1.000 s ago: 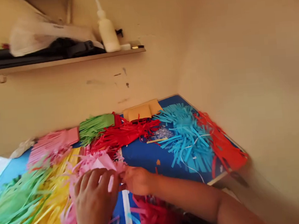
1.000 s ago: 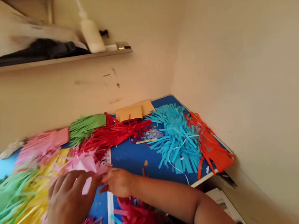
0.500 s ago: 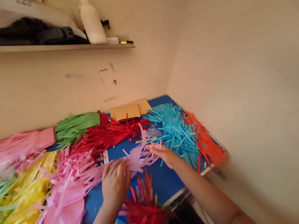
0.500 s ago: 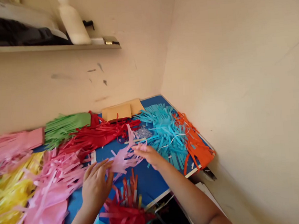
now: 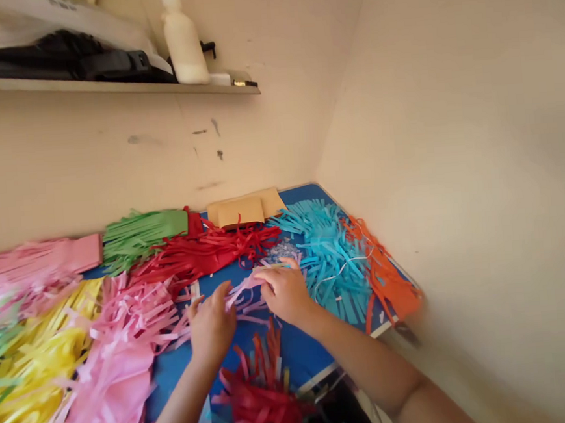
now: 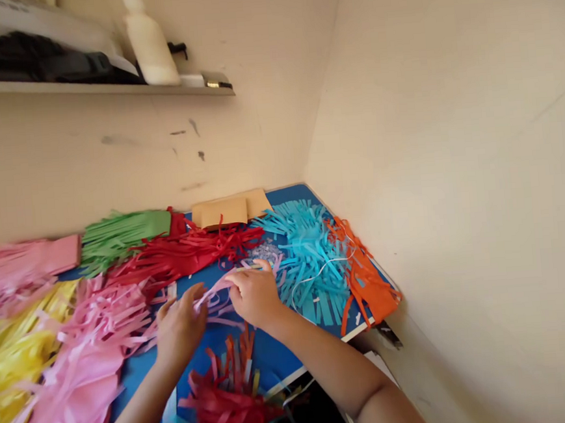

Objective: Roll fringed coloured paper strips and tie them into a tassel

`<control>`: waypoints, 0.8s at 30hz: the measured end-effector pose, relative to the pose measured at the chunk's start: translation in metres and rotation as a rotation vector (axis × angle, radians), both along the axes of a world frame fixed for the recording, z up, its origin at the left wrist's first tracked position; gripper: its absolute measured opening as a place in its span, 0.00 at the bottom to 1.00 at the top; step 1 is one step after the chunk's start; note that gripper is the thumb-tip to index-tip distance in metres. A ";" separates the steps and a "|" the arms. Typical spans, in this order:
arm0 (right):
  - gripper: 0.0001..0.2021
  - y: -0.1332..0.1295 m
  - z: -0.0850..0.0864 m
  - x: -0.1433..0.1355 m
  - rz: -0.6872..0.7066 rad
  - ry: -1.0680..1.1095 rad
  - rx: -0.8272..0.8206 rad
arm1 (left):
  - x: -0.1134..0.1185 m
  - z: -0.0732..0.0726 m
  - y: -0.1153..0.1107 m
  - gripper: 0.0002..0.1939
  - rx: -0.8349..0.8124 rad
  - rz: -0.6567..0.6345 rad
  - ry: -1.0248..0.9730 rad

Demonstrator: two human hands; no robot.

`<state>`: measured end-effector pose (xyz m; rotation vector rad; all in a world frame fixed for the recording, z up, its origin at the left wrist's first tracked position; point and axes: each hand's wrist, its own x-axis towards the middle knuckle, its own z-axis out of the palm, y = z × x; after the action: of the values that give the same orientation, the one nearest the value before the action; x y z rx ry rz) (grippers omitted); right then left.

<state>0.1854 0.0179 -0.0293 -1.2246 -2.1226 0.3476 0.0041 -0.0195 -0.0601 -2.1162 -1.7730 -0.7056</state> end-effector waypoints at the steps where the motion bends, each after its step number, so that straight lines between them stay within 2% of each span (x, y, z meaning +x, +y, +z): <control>1: 0.14 0.002 -0.004 0.003 0.015 0.014 0.026 | -0.015 -0.003 -0.005 0.15 -0.006 0.040 0.003; 4: 0.14 0.001 -0.023 0.005 0.102 0.026 0.088 | -0.065 -0.002 -0.034 0.16 0.018 0.185 0.038; 7: 0.15 -0.007 -0.047 -0.002 0.181 0.007 0.076 | -0.096 0.015 -0.076 0.24 -0.025 0.295 0.143; 8: 0.15 -0.009 -0.054 -0.005 0.193 -0.011 0.059 | -0.096 0.022 -0.089 0.28 -0.044 0.294 0.180; 10: 0.14 -0.013 -0.064 -0.008 0.219 -0.056 0.032 | -0.079 0.035 -0.104 0.34 -0.041 0.186 0.215; 11: 0.13 -0.014 -0.067 -0.009 0.231 -0.081 0.027 | -0.064 0.038 -0.106 0.36 -0.062 0.080 0.208; 12: 0.12 -0.014 -0.068 -0.008 0.239 -0.106 0.028 | -0.047 0.039 -0.103 0.37 -0.090 -0.079 0.200; 13: 0.12 -0.014 -0.069 -0.006 0.242 -0.129 0.031 | -0.031 0.037 -0.096 0.36 -0.131 -0.197 0.174; 14: 0.12 -0.014 -0.068 -0.003 0.242 -0.152 0.032 | -0.016 0.031 -0.086 0.33 -0.143 -0.246 0.148; 16: 0.11 -0.013 -0.065 0.006 0.249 -0.205 0.019 | 0.003 0.012 -0.061 0.25 -0.136 -0.218 0.124; 19: 0.12 -0.016 -0.052 0.025 0.241 -0.292 -0.013 | 0.003 -0.025 -0.032 0.22 -0.153 -0.287 0.128; 22: 0.17 -0.028 -0.037 0.032 0.176 -0.361 0.033 | -0.007 -0.053 -0.025 0.22 -0.168 -0.307 0.091; 24: 0.22 -0.036 -0.035 0.027 0.268 -0.384 0.075 | -0.009 -0.061 -0.030 0.22 -0.179 -0.300 0.064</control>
<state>0.2123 -0.0180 -0.0645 -1.0265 -2.6148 0.1523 -0.0046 -0.0493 -0.1210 -2.5287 -1.5528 -0.5583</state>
